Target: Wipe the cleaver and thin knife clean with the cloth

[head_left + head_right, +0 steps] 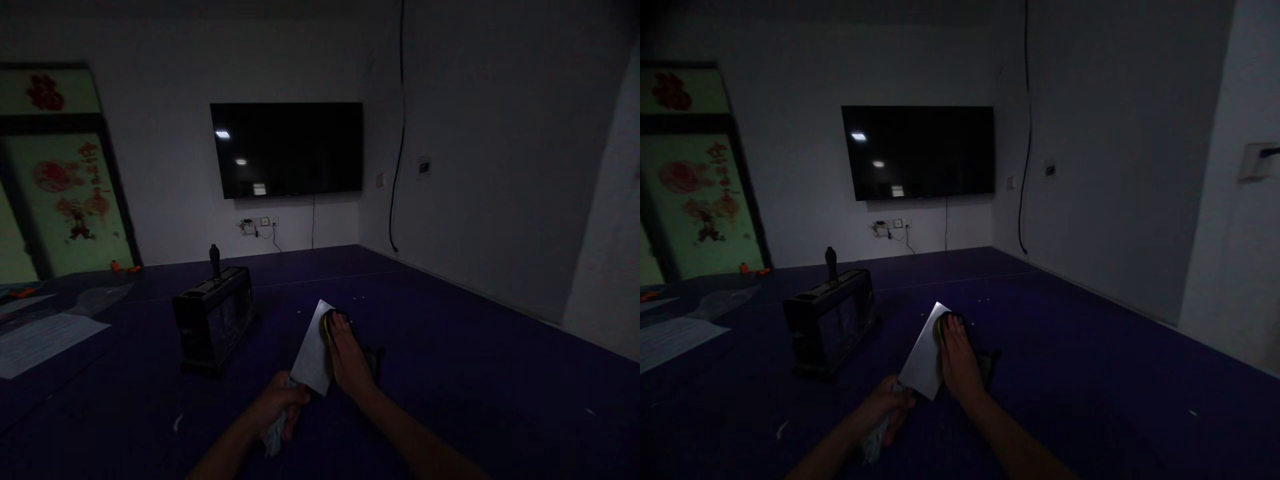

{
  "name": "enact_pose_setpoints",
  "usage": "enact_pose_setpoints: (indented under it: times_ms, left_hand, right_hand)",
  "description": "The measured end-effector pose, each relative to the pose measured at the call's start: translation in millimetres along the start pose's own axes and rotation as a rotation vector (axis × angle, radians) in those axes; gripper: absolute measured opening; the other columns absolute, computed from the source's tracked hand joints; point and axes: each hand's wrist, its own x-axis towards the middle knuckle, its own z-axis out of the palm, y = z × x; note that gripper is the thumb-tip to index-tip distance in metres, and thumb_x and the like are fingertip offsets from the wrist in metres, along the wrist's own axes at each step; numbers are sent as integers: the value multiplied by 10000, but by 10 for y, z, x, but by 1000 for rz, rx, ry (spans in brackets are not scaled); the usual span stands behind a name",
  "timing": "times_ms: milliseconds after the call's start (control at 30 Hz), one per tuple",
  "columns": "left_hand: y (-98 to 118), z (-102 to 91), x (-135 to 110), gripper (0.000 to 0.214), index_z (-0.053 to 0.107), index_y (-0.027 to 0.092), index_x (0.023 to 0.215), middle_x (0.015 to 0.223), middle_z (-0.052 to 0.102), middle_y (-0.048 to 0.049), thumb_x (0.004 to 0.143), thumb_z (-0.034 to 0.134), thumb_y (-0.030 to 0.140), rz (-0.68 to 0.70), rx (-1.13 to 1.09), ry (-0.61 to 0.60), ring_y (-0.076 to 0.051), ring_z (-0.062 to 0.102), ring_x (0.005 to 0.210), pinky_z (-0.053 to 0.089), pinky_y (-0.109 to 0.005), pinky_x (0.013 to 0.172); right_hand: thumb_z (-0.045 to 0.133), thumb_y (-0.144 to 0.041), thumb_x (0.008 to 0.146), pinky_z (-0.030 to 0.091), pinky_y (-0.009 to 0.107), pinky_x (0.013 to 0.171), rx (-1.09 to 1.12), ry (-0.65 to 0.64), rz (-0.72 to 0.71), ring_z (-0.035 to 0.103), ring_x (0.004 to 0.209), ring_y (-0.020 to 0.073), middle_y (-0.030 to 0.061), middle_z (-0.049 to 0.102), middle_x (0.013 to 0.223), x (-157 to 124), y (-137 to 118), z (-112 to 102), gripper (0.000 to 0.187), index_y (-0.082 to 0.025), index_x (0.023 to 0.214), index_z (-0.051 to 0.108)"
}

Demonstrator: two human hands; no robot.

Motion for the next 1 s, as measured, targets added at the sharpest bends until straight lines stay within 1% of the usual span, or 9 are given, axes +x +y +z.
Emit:
enact_pose_setpoints:
  times_ms: [100,267,367,567,733,900,1000]
  left_hand:
    - [1,5,4,215,453,169,600,335,411,88,574,631,287,6,4,-8,-101,413,223,254,-170,236]
    - [-14,-2,16,243,443,175,609,345,408,94,573,638,316,4,16,33,-89,406,227,243,-165,252]
    - [-20,-4,21,227,437,178,594,341,396,94,592,618,314,21,2,60,-85,391,218,219,-167,248]
    - [-9,21,5,243,433,174,554,328,390,87,600,627,313,51,-18,81,-80,385,213,192,-164,242]
    - [-13,20,13,231,447,166,541,316,395,77,605,619,306,48,-24,92,-87,384,207,201,-168,240]
    - [-43,8,30,210,490,152,577,321,427,65,579,636,303,36,-25,131,-84,375,209,210,-167,242]
    - [-53,6,31,239,479,152,512,313,428,47,589,626,323,43,0,144,-89,383,214,219,-174,242]
  right_hand:
    - [278,-145,896,258,504,1047,0,2,8,189,1320,234,122,267,1425,1,-4,3,486,-120,1380,250]
    - [287,-161,898,267,481,1051,20,0,35,219,1313,226,123,300,1410,-3,-25,-10,473,-114,1369,283]
    - [297,-153,892,279,484,1045,11,-26,11,232,1308,230,131,318,1400,-6,-48,-22,470,-106,1359,303]
    - [327,-129,865,293,493,1041,-15,-91,-130,233,1307,236,121,325,1398,-9,-143,-81,490,-112,1355,313]
    - [356,-88,813,311,440,1045,-6,-221,-279,231,1308,218,126,339,1389,-2,-284,-178,519,-78,1332,348]
    - [378,-83,775,306,416,1048,63,-314,-445,238,1305,209,116,370,1372,-6,-383,-259,529,-76,1304,392]
    - [388,-98,773,307,404,1047,131,-325,-531,253,1300,200,116,415,1343,-18,-401,-287,507,-76,1278,426]
